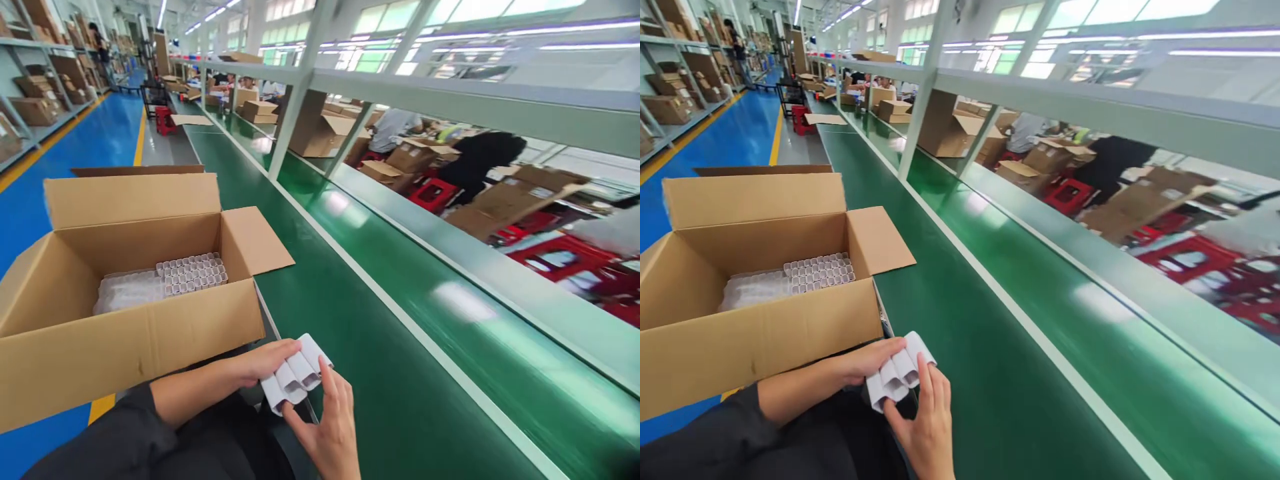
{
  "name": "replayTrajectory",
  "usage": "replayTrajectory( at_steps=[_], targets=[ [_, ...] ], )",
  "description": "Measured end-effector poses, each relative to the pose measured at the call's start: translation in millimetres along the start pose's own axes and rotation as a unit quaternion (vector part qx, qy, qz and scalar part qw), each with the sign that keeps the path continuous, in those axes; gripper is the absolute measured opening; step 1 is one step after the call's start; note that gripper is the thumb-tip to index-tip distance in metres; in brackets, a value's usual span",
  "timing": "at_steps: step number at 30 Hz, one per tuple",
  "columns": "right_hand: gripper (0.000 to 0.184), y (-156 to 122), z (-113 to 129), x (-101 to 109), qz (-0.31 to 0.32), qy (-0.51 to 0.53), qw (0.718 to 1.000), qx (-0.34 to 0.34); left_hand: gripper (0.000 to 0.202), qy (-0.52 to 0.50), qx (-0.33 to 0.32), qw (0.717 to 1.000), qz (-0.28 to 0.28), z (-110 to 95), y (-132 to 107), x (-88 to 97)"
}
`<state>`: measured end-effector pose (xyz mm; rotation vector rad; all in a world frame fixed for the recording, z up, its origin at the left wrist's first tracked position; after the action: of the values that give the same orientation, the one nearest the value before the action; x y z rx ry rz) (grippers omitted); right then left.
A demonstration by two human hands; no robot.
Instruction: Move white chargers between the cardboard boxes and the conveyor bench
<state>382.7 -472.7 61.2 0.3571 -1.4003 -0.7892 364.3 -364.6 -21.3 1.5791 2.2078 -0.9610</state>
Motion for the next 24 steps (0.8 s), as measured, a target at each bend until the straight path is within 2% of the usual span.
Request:
replayTrajectory(
  at_steps=[3,6,8,9,11,12,14,15,16,17,19,21,24],
  targets=[
    [0.087,18,34,-39,0.055,0.088,0.994,0.012,0.078,-0.024,-0.036,0.998,-0.041,-14,-44,56.0],
    [0.09,44,57,-76,0.108,0.171,0.979,-0.01,0.089,-0.001,-0.089,0.993,-0.083,-43,-96,114.8],
    [0.09,67,66,-99,0.121,0.226,0.966,-0.041,0.088,0.035,-0.141,0.975,-0.167,-68,-139,163.3],
    [0.089,79,70,-110,0.127,0.261,0.955,-0.061,0.082,0.069,-0.173,0.957,-0.223,-82,-164,188.6],
    [0.087,101,76,-137,0.155,0.349,0.917,-0.118,0.07,0.162,-0.22,0.895,-0.352,-109,-219,238.1],
    [0.087,110,79,-152,0.178,0.396,0.887,-0.155,0.067,0.215,-0.225,0.852,-0.422,-121,-247,261.0],
    [0.08,123,85,-181,0.223,0.478,0.815,-0.24,0.06,0.341,-0.165,0.748,-0.544,-135,-297,299.4],
    [0.076,128,88,-194,0.242,0.51,0.777,-0.278,0.059,0.389,-0.123,0.707,-0.578,-139,-315,314.1],
    [0.072,132,93,-205,0.259,0.536,0.742,-0.307,0.058,0.416,-0.081,0.685,-0.593,-140,-326,326.6],
    [0.071,137,97,-214,0.271,0.557,0.714,-0.326,0.059,0.43,-0.044,0.683,-0.589,-138,-332,336.3],
    [0.073,148,105,-226,0.289,0.58,0.683,-0.336,0.059,0.441,0.01,0.714,-0.543,-129,-328,346.2],
    [0.074,158,108,-234,0.307,0.573,0.685,-0.329,0.058,0.457,0.047,0.744,-0.485,-120,-315,345.9],
    [0.07,174,101,-245,0.322,0.531,0.718,-0.315,0.058,0.47,0.082,0.755,-0.45,-113,-302,343.0]
  ],
)
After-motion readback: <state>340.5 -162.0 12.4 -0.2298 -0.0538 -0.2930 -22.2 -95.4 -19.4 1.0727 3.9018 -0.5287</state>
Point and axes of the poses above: each hand's wrist, its own y-axis towards the middle knuckle, its own x-axis out of the back of the hand, z = x × y, the point moved 8 cm from there along y, towards the middle knuckle, and after that the axes turned 9 degrees about -y, right-handed, at the moved point
